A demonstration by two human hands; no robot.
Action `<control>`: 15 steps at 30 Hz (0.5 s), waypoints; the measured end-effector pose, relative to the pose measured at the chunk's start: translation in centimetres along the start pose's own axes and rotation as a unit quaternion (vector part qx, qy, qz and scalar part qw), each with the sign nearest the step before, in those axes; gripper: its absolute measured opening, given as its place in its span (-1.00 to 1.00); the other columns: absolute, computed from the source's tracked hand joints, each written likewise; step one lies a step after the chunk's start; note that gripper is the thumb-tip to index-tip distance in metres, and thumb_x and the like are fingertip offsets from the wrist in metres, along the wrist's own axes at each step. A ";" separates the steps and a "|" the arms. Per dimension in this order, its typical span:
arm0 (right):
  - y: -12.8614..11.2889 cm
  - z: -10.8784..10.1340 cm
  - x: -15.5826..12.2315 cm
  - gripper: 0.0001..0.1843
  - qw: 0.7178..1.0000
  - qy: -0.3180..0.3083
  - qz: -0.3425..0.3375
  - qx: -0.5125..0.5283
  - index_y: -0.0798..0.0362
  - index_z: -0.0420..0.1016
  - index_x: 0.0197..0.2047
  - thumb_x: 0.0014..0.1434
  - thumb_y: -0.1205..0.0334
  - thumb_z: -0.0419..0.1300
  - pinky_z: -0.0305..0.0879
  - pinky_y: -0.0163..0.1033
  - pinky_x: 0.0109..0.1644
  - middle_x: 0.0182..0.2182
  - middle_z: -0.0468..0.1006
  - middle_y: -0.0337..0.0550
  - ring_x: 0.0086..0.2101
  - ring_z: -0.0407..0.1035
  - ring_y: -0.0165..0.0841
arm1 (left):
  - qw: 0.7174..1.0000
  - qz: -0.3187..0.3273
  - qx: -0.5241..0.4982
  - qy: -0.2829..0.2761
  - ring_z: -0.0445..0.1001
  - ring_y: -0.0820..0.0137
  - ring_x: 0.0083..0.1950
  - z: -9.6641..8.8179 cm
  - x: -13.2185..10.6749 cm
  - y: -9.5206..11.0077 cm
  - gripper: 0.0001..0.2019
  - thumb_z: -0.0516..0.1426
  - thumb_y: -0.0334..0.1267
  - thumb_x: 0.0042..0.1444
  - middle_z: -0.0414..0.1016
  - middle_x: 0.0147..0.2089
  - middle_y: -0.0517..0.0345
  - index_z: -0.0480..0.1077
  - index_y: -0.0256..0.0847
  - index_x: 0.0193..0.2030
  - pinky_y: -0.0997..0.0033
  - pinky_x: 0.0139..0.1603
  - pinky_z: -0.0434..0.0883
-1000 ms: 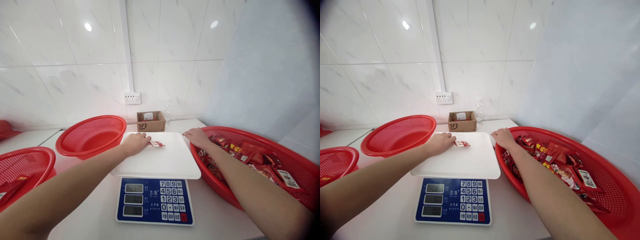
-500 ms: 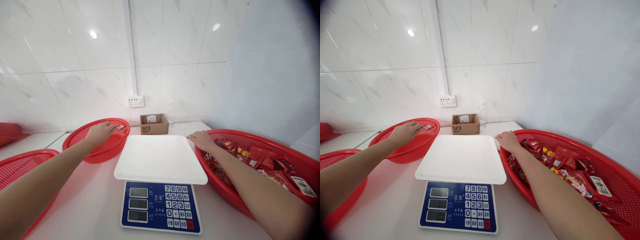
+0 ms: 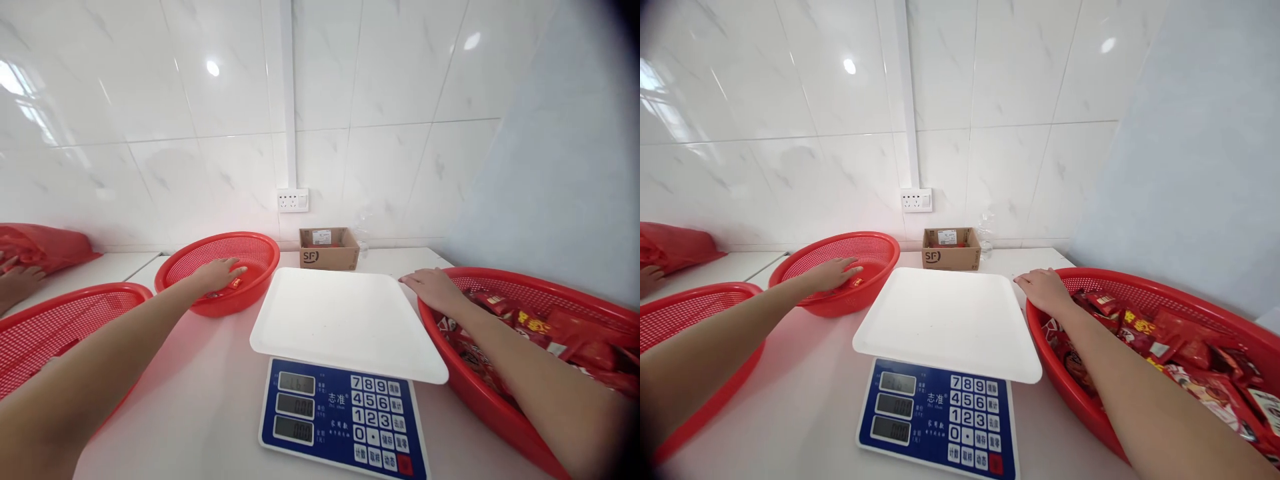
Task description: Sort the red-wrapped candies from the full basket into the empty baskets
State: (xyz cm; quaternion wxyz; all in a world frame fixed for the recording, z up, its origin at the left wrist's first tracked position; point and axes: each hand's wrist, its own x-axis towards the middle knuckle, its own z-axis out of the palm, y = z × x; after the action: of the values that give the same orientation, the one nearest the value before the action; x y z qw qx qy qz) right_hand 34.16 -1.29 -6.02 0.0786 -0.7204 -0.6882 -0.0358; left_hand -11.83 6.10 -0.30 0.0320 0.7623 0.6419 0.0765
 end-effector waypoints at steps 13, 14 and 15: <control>0.0 -3.3 -1.7 -0.58 0.980 0.050 0.107 0.159 0.18 0.32 0.09 0.26 0.17 -0.09 -0.02 -0.15 0.21 0.13 0.29 0.04 0.11 0.15 -0.23 | 0.891 0.162 -0.370 0.210 0.23 0.29 0.22 -0.2 -9.7 11.6 -0.62 -0.08 -0.02 0.23 0.29 0.20 0.11 0.18 -0.06 0.14 0.25 0.18 0.24; 0.4 -4.0 -2.3 -0.57 0.975 0.042 0.128 0.175 0.17 0.29 0.11 0.27 0.16 -0.12 0.05 -0.16 0.18 0.11 0.31 0.04 0.08 0.20 -0.25 | 0.878 0.179 -0.396 0.200 0.24 0.29 0.22 0.0 -10.2 11.8 -0.63 -0.04 -0.03 0.21 0.30 0.18 0.13 0.19 -0.02 0.13 0.23 0.19 0.24; 0.8 -4.8 -3.2 -0.57 0.970 0.030 0.149 0.191 0.16 0.28 0.11 0.28 0.15 -0.13 0.14 -0.17 0.13 0.08 0.36 0.03 0.03 0.27 -0.27 | 0.868 0.194 -0.417 0.189 0.24 0.28 0.22 0.2 -10.4 11.8 -0.64 0.00 -0.04 0.19 0.31 0.18 0.15 0.20 0.01 0.12 0.21 0.19 0.24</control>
State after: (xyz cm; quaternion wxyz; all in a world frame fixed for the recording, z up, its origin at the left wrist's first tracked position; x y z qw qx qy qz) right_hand 35.09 -5.26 -1.82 0.2396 -0.7849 -0.5648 0.0868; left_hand -2.00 -6.21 0.48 0.2089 0.7583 0.3830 0.4844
